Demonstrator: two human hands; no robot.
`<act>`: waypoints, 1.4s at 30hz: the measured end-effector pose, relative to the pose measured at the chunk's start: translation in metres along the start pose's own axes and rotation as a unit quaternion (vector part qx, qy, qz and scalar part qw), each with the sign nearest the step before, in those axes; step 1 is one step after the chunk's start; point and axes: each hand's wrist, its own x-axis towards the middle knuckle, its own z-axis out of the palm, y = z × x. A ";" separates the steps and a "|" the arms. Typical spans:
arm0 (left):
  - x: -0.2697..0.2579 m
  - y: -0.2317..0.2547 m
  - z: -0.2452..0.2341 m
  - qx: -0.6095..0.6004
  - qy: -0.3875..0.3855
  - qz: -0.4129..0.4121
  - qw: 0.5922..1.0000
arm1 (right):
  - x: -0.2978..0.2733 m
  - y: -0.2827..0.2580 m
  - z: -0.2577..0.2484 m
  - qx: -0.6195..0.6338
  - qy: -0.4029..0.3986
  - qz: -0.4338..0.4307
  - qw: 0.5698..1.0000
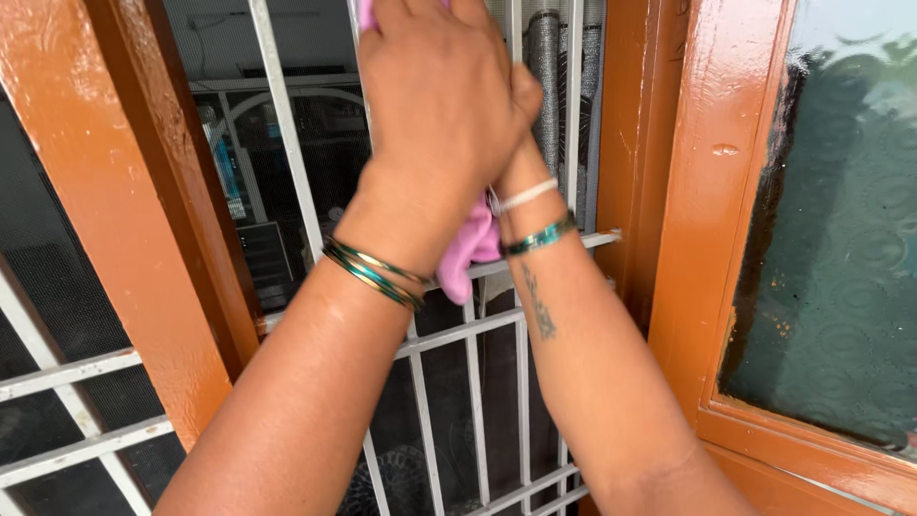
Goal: The person uses a pink cloth to wipe the wooden frame and the white metal security bars of a window. They systematically clean the horizontal and vertical bars, as well as the surrounding wooden frame, ensuring all surfaces are wiped down.
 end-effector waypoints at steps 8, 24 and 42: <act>-0.028 0.006 -0.011 0.019 -0.096 0.014 0.995 | -0.093 0.055 -0.023 -0.062 0.086 0.063 0.992; -0.073 0.052 -0.059 -0.229 -0.091 0.090 0.965 | -0.167 -0.127 0.076 -0.167 0.168 -0.032 0.971; 0.032 0.019 0.038 -0.080 0.055 0.106 0.990 | 0.081 0.021 -0.110 0.068 -0.097 0.011 0.993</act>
